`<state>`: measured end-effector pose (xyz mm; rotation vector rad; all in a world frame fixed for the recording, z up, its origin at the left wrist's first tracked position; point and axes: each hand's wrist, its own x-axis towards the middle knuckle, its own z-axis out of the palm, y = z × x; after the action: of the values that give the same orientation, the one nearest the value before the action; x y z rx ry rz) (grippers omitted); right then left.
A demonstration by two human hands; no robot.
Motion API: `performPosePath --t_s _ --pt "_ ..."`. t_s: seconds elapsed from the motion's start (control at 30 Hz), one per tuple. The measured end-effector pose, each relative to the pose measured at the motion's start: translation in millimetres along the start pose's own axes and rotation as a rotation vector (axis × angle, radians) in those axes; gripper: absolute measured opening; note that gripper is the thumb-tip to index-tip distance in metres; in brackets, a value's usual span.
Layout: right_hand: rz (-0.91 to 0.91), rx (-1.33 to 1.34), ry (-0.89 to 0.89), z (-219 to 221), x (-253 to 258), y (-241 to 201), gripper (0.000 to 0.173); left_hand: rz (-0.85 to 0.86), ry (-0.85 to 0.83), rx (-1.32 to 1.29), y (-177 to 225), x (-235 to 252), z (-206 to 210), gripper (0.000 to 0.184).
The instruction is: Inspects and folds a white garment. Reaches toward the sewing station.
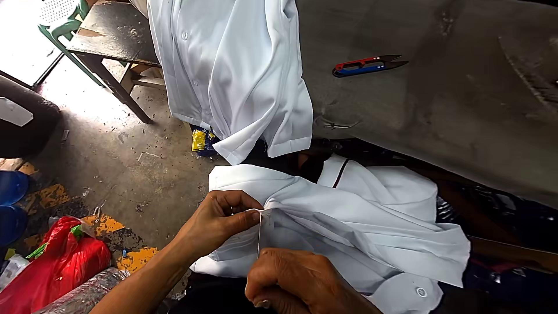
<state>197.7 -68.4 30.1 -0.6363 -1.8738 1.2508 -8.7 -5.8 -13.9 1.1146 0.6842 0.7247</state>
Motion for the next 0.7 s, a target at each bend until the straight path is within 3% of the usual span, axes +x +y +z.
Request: performPosePath --t_s 0.07,0.17,0.27,0.7 --pt "0.017 0.031 0.034 -1.5 -7.9 8.1 0.015 -0.008 -0.001 -0.024 0.1 -0.2 -0.2 0.011" --pt "0.102 -0.130 0.272 -4.6 -17.2 19.0 0.014 -0.004 -0.014 -0.051 -0.3 0.3 -0.2 0.010" --pt "0.222 -0.216 0.448 -6.5 -15.4 24.0 0.027 -0.005 -0.024 -0.058 -1.2 0.0 0.4 0.010" --pt "0.299 -0.274 0.479 -7.5 -9.1 24.7 0.025 -0.001 -0.036 -0.082 -0.5 -1.6 0.4 0.010"
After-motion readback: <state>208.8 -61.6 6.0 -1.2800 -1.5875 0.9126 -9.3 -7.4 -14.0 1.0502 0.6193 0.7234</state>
